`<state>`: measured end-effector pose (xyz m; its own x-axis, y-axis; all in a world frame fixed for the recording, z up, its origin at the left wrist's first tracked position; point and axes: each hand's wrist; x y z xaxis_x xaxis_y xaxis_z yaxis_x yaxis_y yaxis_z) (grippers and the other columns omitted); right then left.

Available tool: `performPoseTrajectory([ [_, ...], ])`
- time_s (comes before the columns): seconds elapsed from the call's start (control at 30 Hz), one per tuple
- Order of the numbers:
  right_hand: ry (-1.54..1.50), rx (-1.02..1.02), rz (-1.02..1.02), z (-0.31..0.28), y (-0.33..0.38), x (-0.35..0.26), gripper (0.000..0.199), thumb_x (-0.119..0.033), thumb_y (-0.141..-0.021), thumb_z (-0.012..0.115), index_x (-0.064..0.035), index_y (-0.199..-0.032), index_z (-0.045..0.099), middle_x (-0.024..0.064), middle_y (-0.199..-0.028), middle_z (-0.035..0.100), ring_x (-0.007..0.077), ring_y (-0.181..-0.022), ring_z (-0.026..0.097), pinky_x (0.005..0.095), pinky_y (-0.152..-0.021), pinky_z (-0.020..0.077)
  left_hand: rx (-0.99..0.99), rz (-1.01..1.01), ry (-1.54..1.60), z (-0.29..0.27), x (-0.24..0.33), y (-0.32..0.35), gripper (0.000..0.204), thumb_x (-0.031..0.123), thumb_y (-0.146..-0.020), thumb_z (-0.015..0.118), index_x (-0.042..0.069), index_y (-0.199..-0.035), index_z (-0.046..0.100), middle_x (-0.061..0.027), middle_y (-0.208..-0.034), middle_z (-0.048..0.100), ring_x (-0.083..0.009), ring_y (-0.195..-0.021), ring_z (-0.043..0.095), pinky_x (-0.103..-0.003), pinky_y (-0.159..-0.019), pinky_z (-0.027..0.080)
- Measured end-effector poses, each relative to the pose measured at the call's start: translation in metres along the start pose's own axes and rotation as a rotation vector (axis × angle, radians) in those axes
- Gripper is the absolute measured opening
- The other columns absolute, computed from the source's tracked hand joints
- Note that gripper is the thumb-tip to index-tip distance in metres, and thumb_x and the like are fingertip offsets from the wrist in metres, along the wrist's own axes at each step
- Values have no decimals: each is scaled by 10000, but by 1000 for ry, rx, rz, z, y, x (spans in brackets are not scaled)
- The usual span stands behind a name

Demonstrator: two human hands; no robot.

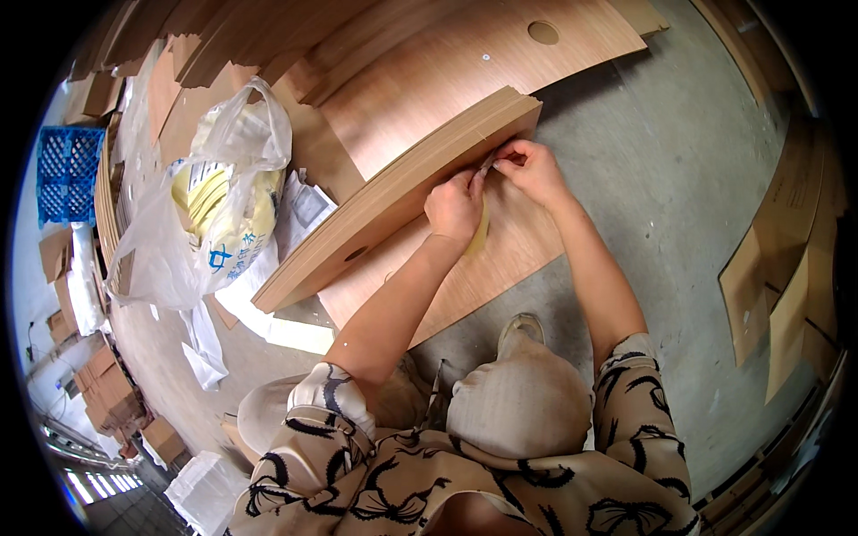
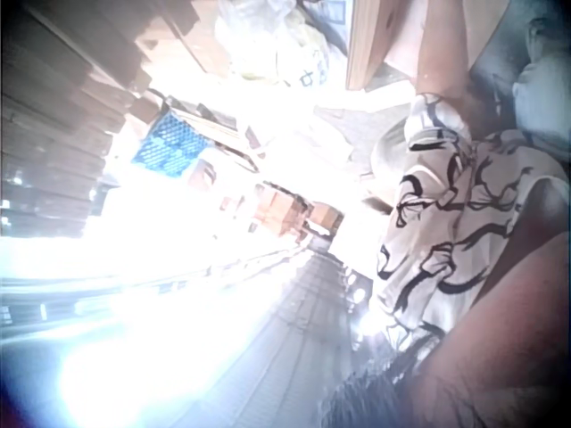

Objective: The person reviews an instruction manual, then selects a wooden panel and applies adhesive strips to its edges. They handle multiple small adhesive packages and apply the strips methodically to the panel's edges.

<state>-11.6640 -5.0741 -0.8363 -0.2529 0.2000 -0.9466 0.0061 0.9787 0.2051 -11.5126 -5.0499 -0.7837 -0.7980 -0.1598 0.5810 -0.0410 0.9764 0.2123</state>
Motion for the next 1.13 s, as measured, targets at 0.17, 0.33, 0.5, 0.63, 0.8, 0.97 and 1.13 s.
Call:
performPoseTrajectory([
  [0.17, 16, -16, 19, 8, -3, -1, 135, -99, -723, 668, -3, -815, 650, 83, -756, 667, 136, -683, 619, 270, -658, 495, 32, -159, 188, 3, -23, 12, 309, 299, -831, 588, 16, -932, 661, -193, -762, 646, -298, -723, 643, -372, -688, 492],
  [0.33, -1, 8, 30, 8, 0, 11, 131, -93, -720, 667, -10, -820, 656, 82, -747, 665, 130, -671, 614, 266, -655, 492, -300, -10, 162, -21, -40, 35, 356, 160, -798, 592, 67, -1142, 572, -204, -802, 633, -307, -739, 632, -386, -712, 493],
  [0.5, -4, -63, 78, 2, -8, 1, 144, -105, -710, 674, -15, -822, 657, 75, -736, 663, 136, -664, 610, 270, -637, 487, -354, 186, 143, -17, -16, 7, 479, 116, -782, 559, 129, -1252, 467, -222, -857, 622, -358, -800, 609, -427, -753, 481],
  [0.63, 243, 130, 75, -19, -12, -10, 127, -118, -704, 650, -25, -790, 646, 106, -716, 649, 187, -659, 616, 295, -626, 487, -279, 84, 105, -33, -25, 13, 455, 144, -791, 558, 131, -1237, 472, -212, -827, 624, -354, -792, 612, -424, -738, 485],
  [0.8, 439, -196, -21, 15, 10, -6, 87, -117, -708, 576, -70, -728, 646, 134, -736, 643, 269, -698, 626, 364, -654, 495, -357, -46, 176, -59, -38, 47, 480, 166, -779, 581, 109, -1239, 458, -206, -792, 633, -347, -804, 619, -413, -751, 486],
  [0.97, 794, -525, -212, 67, 15, -31, 225, -187, -737, 574, -23, -854, 675, 196, -838, 641, 321, -823, 625, 394, -751, 498, -266, 13, 164, -94, -49, 49, 434, 161, -771, 616, 57, -1177, 504, -190, -818, 638, -316, -777, 627, -370, -737, 493],
  [1.13, 246, -399, 41, 5, -21, -20, 248, -136, -721, 612, -76, -955, 669, 170, -943, 658, 250, -923, 634, 362, -803, 500, -279, -176, 414, -136, -71, 43, 314, 223, -844, 597, 78, -1117, 542, -122, -818, 649, -223, -674, 623, -319, -646, 494],
])
Point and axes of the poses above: each hand's wrist, its own y-axis away from the middle knuckle, its own z-axis out of the palm, x = y × z
